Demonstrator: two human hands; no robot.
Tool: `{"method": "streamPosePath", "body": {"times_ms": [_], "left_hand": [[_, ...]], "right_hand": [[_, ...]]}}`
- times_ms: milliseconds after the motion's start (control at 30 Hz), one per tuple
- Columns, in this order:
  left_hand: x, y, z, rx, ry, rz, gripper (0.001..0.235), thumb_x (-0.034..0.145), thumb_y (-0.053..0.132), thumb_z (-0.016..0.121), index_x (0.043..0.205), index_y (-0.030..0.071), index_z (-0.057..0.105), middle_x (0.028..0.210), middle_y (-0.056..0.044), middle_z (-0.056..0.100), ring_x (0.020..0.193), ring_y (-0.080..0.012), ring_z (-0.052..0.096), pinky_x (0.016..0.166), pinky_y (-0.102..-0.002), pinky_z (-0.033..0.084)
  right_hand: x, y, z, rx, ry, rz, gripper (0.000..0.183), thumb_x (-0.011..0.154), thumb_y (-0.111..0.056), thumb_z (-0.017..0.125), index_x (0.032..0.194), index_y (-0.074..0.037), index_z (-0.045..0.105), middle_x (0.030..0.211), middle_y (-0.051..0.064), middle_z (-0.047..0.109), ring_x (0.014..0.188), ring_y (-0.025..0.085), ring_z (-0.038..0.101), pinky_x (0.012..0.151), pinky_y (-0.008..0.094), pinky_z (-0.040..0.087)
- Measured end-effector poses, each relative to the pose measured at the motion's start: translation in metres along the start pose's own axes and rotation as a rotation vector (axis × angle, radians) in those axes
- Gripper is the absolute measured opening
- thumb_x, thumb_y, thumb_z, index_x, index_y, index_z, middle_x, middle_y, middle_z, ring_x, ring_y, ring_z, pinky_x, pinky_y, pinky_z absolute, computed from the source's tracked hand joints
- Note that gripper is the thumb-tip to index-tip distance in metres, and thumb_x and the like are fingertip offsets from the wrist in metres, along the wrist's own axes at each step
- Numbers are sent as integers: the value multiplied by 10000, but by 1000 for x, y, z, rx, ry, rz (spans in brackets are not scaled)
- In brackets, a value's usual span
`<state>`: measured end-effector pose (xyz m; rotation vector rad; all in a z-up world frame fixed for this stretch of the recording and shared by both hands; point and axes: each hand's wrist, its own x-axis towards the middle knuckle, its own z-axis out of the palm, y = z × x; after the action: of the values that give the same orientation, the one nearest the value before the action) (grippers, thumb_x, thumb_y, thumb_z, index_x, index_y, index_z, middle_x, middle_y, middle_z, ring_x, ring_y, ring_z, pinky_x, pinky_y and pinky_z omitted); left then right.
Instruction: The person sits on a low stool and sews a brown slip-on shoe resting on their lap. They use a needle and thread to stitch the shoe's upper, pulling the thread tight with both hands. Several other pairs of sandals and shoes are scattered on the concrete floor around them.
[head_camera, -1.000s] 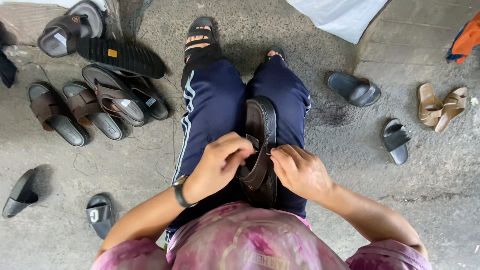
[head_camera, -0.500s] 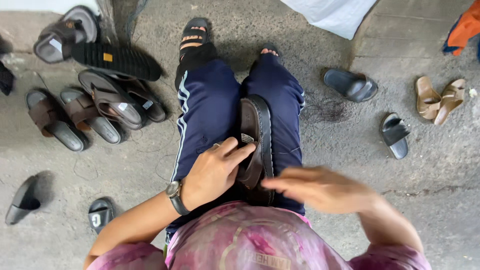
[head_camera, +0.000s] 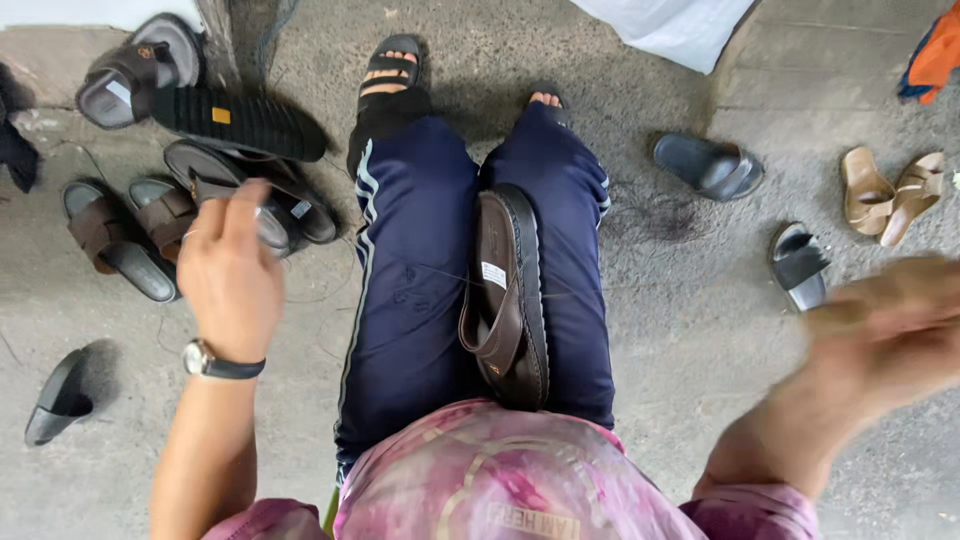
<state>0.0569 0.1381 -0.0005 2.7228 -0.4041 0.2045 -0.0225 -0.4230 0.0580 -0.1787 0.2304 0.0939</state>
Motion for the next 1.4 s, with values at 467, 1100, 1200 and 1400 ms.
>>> {"method": "streamPosePath", "body": {"times_ms": [467,1100,1200,1400], "left_hand": [[45,115,4,-1724,-702,-131,174,967,150,659,873,53,770,759,-72,736,755,-165,748,688,-308,638],[14,129,59,-678,-260,257,628,720,67,861,1280,5,582,1167,-165,627,1133,-354,651,975,-424,549],[14,133,67,-698,-242,227,641,702,74,880,1271,13,591,1139,-158,632,1121,-347,657,959,-423,549],[11,145,90,-677,-130,177,651,666,273,921,1200,67,611,1093,-88,614,1075,-285,666,913,-381,566]], "right_hand": [[88,171,26,-2433,-1061,-472,304,989,-191,537,1224,-128,719,581,-20,564,480,140,578,461,279,541],[65,164,42,-2587,-890,-371,359,950,-81,547,1244,-214,705,1020,33,602,708,186,641,582,325,569],[63,165,50,-2678,-1001,-456,390,919,-65,528,1249,-195,691,964,56,585,662,195,592,551,320,533],[55,172,23,-2893,-1104,-541,534,781,-65,487,1272,-180,662,785,7,486,617,173,529,524,278,485]]}}
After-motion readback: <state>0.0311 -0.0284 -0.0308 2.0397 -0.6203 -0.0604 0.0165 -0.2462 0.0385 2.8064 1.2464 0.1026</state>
